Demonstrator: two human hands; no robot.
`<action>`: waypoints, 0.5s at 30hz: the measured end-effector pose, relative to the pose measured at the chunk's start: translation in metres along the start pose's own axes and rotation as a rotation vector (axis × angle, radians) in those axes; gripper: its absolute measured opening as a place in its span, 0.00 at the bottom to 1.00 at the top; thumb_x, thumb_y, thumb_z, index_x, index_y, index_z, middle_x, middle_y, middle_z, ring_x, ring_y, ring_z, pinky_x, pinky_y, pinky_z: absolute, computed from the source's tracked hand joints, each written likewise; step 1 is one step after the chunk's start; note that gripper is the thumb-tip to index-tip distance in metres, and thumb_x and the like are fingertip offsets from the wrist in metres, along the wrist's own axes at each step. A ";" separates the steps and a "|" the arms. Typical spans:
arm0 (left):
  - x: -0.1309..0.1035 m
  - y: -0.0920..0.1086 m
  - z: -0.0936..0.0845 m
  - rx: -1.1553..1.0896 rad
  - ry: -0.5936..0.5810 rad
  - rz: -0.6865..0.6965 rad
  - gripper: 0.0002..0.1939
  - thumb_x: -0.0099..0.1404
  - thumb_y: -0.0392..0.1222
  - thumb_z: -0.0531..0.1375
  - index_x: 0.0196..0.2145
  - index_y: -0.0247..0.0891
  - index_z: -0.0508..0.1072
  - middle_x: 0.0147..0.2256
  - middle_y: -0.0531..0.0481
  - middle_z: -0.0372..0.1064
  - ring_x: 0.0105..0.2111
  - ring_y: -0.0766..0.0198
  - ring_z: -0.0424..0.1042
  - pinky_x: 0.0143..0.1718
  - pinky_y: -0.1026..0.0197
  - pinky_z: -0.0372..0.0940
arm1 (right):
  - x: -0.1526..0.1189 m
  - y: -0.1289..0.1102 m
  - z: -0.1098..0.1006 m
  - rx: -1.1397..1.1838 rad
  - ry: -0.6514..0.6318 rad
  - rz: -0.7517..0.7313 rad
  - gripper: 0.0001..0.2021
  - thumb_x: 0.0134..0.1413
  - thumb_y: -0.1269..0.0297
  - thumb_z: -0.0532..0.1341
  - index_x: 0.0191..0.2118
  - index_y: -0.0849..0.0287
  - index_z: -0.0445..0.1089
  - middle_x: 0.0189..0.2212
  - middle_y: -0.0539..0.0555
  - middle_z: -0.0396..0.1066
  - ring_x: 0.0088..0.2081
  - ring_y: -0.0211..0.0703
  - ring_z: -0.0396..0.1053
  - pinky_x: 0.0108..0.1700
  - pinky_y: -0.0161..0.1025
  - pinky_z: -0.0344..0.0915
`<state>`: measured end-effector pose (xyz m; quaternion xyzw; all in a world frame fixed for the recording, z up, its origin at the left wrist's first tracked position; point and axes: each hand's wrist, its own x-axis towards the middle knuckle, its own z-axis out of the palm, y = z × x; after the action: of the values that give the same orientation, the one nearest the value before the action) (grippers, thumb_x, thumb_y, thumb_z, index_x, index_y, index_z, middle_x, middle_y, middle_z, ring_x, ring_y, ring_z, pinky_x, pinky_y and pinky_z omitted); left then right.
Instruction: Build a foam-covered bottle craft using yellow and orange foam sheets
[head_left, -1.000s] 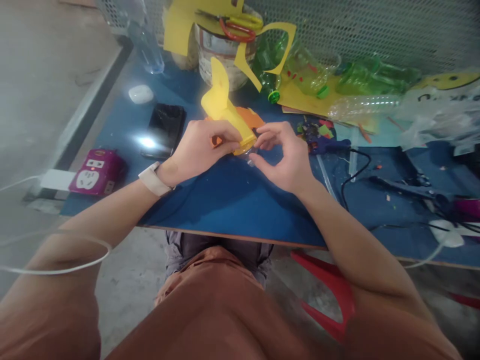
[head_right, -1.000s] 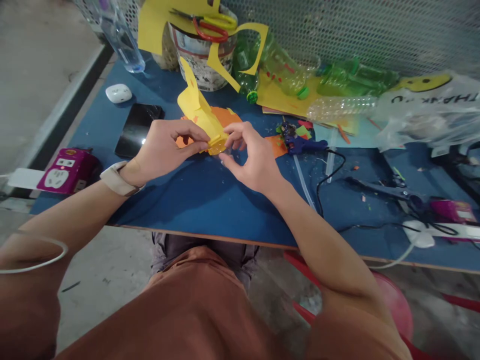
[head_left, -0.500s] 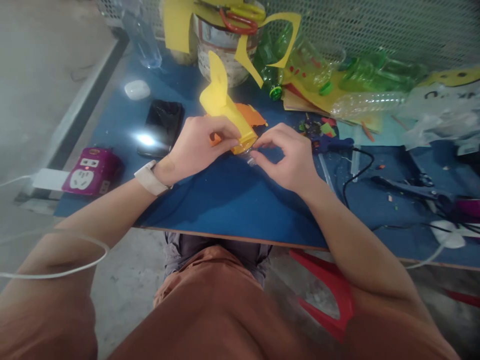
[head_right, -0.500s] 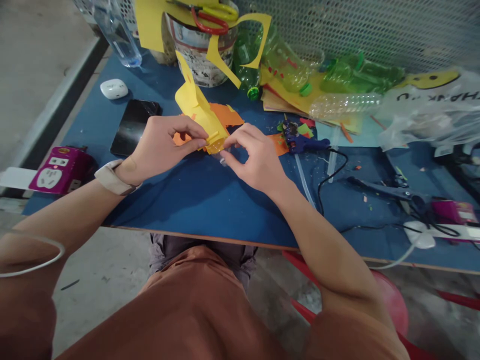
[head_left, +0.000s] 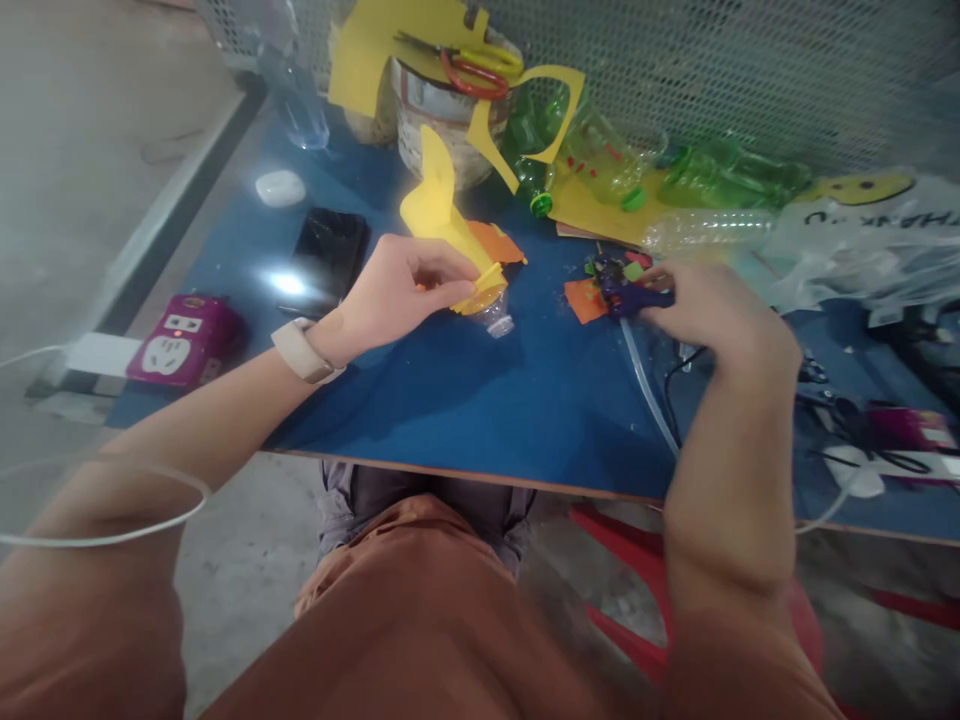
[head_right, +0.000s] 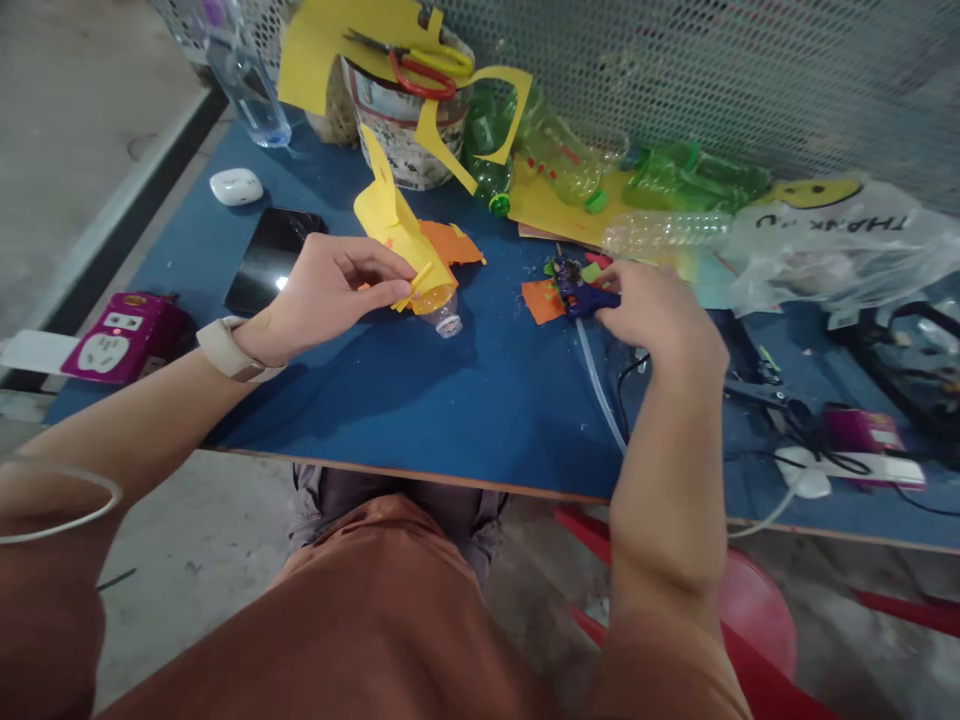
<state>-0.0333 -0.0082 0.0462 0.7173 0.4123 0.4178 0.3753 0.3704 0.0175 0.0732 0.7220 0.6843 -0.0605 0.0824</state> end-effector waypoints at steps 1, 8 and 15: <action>0.000 0.000 0.000 -0.007 0.006 -0.012 0.10 0.71 0.46 0.77 0.44 0.37 0.88 0.40 0.43 0.88 0.38 0.58 0.85 0.44 0.56 0.83 | 0.002 0.000 0.002 0.010 0.009 0.008 0.28 0.67 0.69 0.70 0.70 0.60 0.76 0.65 0.68 0.83 0.66 0.69 0.80 0.65 0.55 0.75; -0.001 0.003 0.000 -0.002 -0.012 -0.034 0.09 0.71 0.46 0.77 0.44 0.39 0.89 0.40 0.43 0.88 0.39 0.58 0.86 0.45 0.56 0.84 | 0.005 0.004 0.007 -0.007 -0.007 -0.142 0.28 0.69 0.69 0.62 0.72 0.59 0.72 0.74 0.70 0.73 0.73 0.72 0.73 0.73 0.64 0.70; 0.000 -0.001 0.001 -0.054 0.015 -0.017 0.12 0.70 0.47 0.78 0.43 0.37 0.88 0.38 0.43 0.87 0.37 0.59 0.85 0.41 0.58 0.82 | -0.011 0.001 -0.013 0.302 0.349 -0.141 0.24 0.69 0.64 0.68 0.67 0.58 0.69 0.62 0.70 0.79 0.60 0.62 0.79 0.62 0.52 0.72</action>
<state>-0.0327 -0.0076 0.0455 0.7003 0.4097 0.4309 0.3950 0.3702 0.0095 0.0878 0.6759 0.7202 -0.0423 -0.1504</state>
